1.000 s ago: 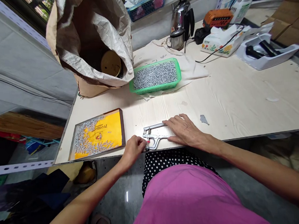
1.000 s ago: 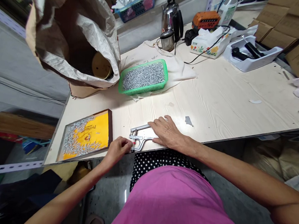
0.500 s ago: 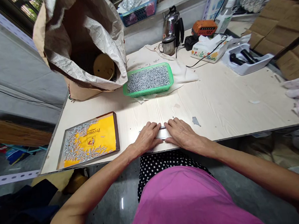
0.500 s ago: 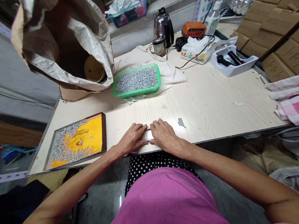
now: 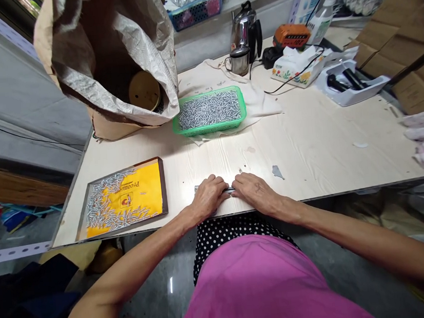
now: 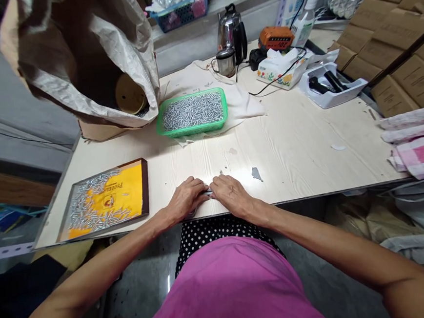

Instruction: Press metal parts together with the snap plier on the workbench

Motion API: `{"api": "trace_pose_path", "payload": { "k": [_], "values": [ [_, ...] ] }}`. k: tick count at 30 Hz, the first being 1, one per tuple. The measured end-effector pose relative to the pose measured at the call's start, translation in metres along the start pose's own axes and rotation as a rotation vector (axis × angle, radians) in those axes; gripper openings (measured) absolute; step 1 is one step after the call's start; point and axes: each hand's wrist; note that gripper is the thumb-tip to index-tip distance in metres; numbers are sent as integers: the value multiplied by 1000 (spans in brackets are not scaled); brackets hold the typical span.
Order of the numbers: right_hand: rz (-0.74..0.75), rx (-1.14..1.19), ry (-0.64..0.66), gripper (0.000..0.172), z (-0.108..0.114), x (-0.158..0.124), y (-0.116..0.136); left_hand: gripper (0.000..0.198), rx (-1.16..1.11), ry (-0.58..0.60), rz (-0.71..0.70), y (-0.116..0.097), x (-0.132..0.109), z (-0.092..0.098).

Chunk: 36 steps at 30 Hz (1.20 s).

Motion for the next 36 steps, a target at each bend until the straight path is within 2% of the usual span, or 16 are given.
{"api": "trace_pose_path", "payload": {
  "k": [1,5,9,12,15,17,19,23,25,27,28,30,32,33,36],
  "values": [
    [-9,12,-18,15,2,0,-2,27,9,-18,15,-1,-2,-1],
    [-3,98,-57,43,13,0,-13,39,18,-187,90,-13,-18,-15],
    [-23,125,-38,30,16,10,-29,44,-6,-300,52,-38,-39,-38],
    [-34,51,-38,22,16,26,-41,52,-50,-293,16,-54,-46,-47],
    [-30,-34,-35,20,24,47,-46,52,-88,-268,-1,-58,-47,-48],
    [-56,-70,-30,17,30,58,-39,53,-104,-268,-2,-57,-46,-47],
    [-17,-73,6,14,33,65,-20,58,-115,-280,3,-55,-44,-48],
    [314,5,182,12,17,72,31,59,-141,-270,27,-58,-44,-51],
    [424,20,254,9,3,76,49,54,-150,-268,3,-63,-51,-51],
    [483,9,264,10,-10,81,57,43,-142,-324,-92,-66,-64,-48],
    [506,1,254,10,-15,85,57,36,-123,-392,-142,-64,-73,-45],
    [564,4,236,13,-24,91,55,22,-46,-567,-157,-52,-94,-37],
    [601,42,236,15,-31,94,52,15,63,-687,17,-23,-117,-25],
    [598,67,240,15,-34,95,51,16,113,-679,160,-3,-128,-18],
    [563,170,216,13,-37,94,52,22,258,-553,598,67,-155,-2]
  ]
}}
Point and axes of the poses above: each hand's wrist, its own x-axis towards the middle knuckle, its own z-axis out of the back of the hand, y = z × x, and after that the axes turned 13 degrees about x, right-handed
